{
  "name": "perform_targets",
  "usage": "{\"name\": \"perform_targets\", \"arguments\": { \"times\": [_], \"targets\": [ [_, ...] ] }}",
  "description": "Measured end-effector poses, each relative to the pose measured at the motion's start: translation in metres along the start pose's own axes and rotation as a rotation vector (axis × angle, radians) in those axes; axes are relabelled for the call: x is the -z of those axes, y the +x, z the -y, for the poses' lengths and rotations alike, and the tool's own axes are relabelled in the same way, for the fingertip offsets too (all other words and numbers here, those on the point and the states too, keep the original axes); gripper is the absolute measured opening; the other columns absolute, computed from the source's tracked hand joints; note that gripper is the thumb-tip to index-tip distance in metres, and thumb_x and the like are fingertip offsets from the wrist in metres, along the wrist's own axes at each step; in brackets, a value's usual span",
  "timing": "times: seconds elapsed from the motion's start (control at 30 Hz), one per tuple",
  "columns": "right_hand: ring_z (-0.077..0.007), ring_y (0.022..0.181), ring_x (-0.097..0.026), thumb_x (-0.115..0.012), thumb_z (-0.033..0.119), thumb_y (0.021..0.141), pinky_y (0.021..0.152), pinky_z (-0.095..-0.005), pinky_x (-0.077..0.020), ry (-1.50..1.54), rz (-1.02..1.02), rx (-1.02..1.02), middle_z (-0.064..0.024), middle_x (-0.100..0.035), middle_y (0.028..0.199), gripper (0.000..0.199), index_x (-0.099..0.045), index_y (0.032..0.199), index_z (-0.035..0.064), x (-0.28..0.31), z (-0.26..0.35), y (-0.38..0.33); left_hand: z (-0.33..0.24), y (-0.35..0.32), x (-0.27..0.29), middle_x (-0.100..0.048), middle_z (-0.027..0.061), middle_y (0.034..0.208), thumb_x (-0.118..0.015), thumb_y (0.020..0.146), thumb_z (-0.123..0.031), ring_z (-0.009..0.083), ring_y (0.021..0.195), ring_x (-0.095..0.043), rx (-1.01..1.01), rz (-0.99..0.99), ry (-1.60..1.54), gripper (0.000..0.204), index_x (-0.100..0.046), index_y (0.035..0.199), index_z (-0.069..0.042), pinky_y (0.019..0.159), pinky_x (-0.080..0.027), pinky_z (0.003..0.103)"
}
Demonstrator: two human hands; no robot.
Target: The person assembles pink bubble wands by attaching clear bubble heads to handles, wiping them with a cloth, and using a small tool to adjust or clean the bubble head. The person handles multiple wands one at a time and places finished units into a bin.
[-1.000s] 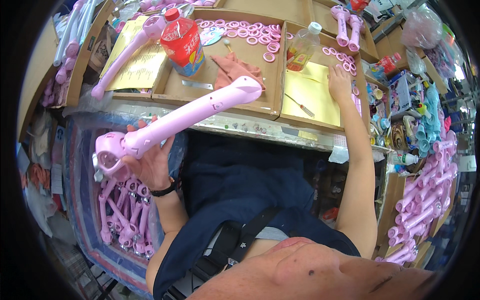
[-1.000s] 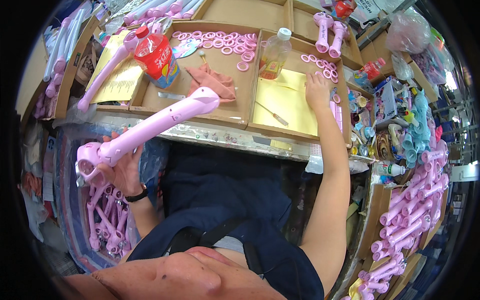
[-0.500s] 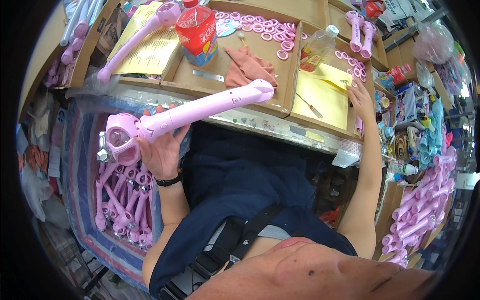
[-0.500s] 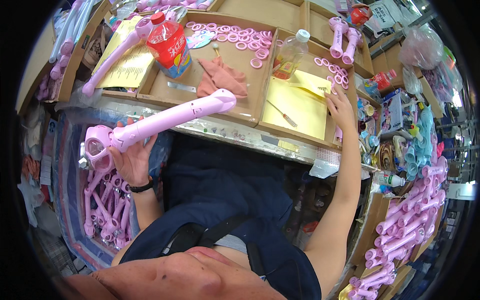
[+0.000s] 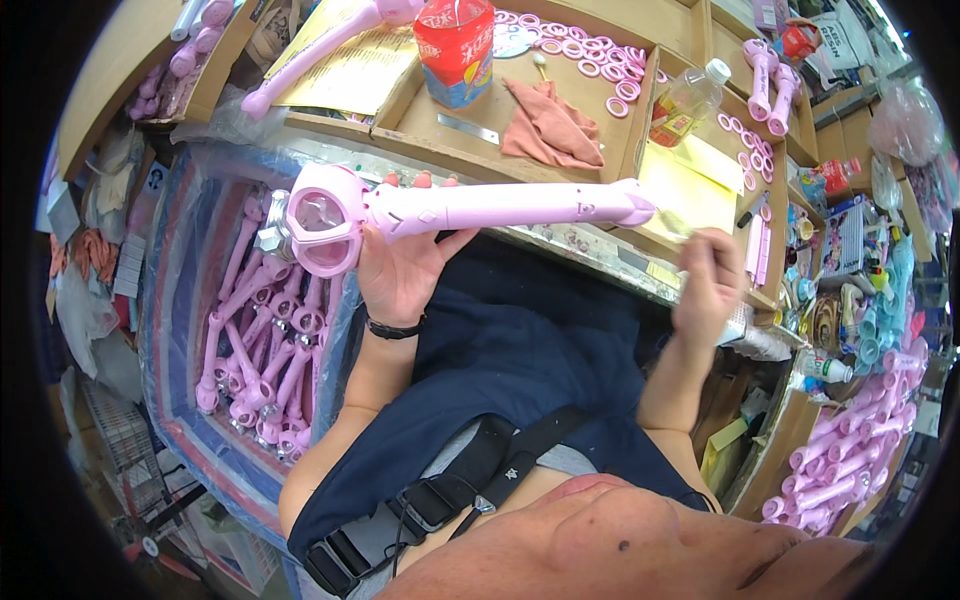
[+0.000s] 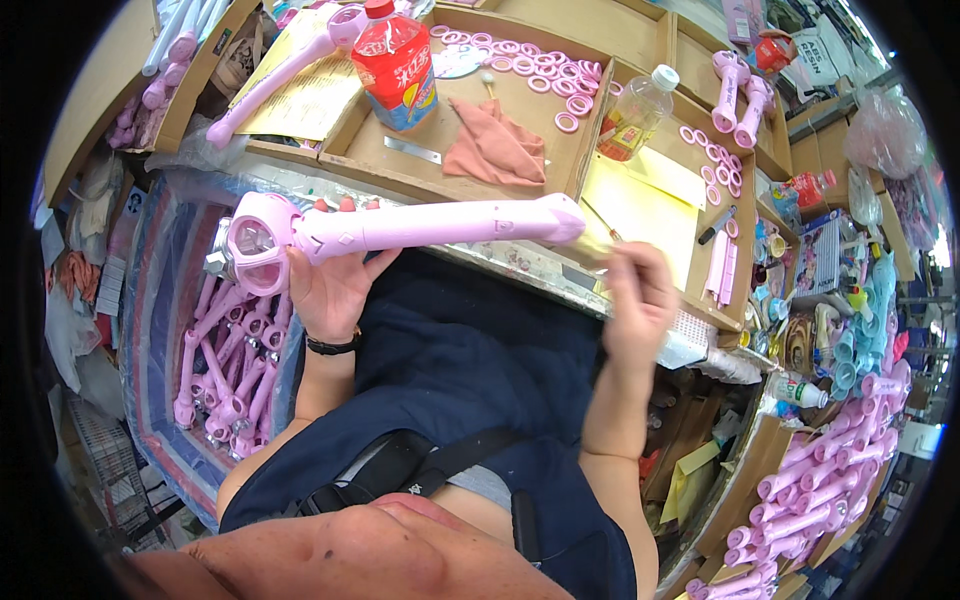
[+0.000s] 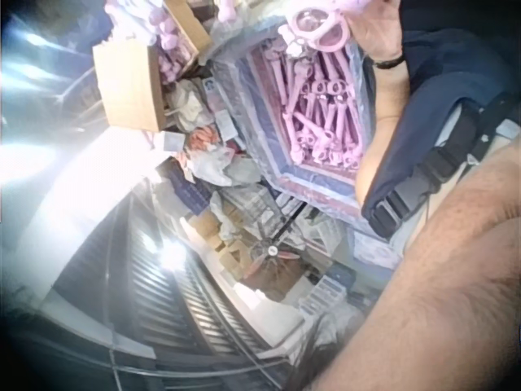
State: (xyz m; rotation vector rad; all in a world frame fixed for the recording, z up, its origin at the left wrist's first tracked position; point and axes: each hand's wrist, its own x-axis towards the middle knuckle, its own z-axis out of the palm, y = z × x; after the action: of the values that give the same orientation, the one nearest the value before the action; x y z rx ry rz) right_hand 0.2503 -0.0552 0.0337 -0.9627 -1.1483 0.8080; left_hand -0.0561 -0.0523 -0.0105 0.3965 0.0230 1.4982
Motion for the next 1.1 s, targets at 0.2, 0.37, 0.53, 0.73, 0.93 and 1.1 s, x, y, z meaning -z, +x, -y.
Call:
{"name": "perform_targets", "arguments": {
  "times": [0.2,0.37,0.53,0.73,0.93,1.1],
  "targets": [
    [-0.0011,0.069,-0.050,-0.063,0.008,0.089,0.062,-0.0160,-0.0400,0.132,0.264,-0.360,0.0035,-0.060,0.080,0.010,-0.062,0.095,0.0006,-0.075,-0.003,-0.010,0.016,-0.013,-0.015,-0.035,0.0128,0.145,-0.059,0.089,-0.042,0.0355,0.139,-0.022,-0.002,-0.107,0.107,0.061,-0.034,0.137,-0.015,0.107,-0.021,0.067],
    [-0.0008,0.067,-0.051,-0.065,0.010,0.088,0.060,-0.0155,-0.0402,0.089,0.208,-0.405,0.0028,-0.061,0.079,0.012,-0.063,0.094,-0.0003,-0.078,-0.009,-0.006,0.019,-0.015,-0.020,-0.037,0.0136,0.142,-0.057,0.089,-0.043,0.0355,0.138,-0.024,-0.015,-0.129,0.100,0.060,-0.034,0.137,-0.015,0.107,-0.023,0.066],
    [-0.0009,0.066,-0.051,-0.065,0.011,0.088,0.060,-0.0158,-0.0412,0.038,0.175,-0.375,0.0019,-0.062,0.079,0.013,-0.063,0.093,-0.0018,-0.077,-0.009,-0.004,0.020,-0.012,-0.021,-0.037,0.0135,0.142,-0.057,0.090,-0.043,0.0358,0.137,-0.024,0.001,-0.141,0.078,0.060,-0.034,0.137,-0.015,0.107,-0.023,0.066],
    [-0.0004,0.065,-0.051,-0.065,0.011,0.088,0.059,-0.0151,-0.0405,0.006,0.173,-0.383,0.0017,-0.062,0.078,0.013,-0.064,0.093,-0.0021,-0.081,-0.011,-0.004,0.020,-0.012,-0.020,-0.040,0.0091,0.140,-0.056,0.090,-0.043,0.0342,0.135,-0.030,0.015,-0.151,0.149,0.060,-0.031,0.140,-0.021,0.107,-0.027,0.063],
    [0.0013,0.060,-0.047,-0.065,0.011,0.088,0.054,-0.0145,-0.0371,-0.033,0.179,-0.372,0.0030,-0.061,0.074,0.014,-0.064,0.092,-0.0019,-0.081,-0.013,-0.005,0.020,-0.012,-0.018,-0.039,0.0135,0.141,-0.055,0.090,-0.043,0.0363,0.138,-0.024,0.003,-0.149,0.096,0.059,-0.034,0.137,-0.015,0.107,-0.023,0.065],
    [0.0008,0.063,-0.046,-0.065,0.010,0.088,0.055,-0.0147,-0.0366,-0.143,0.170,-0.362,0.0035,-0.060,0.076,0.012,-0.063,0.091,-0.0015,-0.084,-0.011,-0.008,0.021,-0.012,-0.021,-0.039,0.0134,0.141,-0.056,0.089,-0.045,0.0363,0.137,-0.026,0.004,-0.155,0.133,0.062,-0.033,0.138,-0.015,0.107,-0.025,0.065]
  ]
}}
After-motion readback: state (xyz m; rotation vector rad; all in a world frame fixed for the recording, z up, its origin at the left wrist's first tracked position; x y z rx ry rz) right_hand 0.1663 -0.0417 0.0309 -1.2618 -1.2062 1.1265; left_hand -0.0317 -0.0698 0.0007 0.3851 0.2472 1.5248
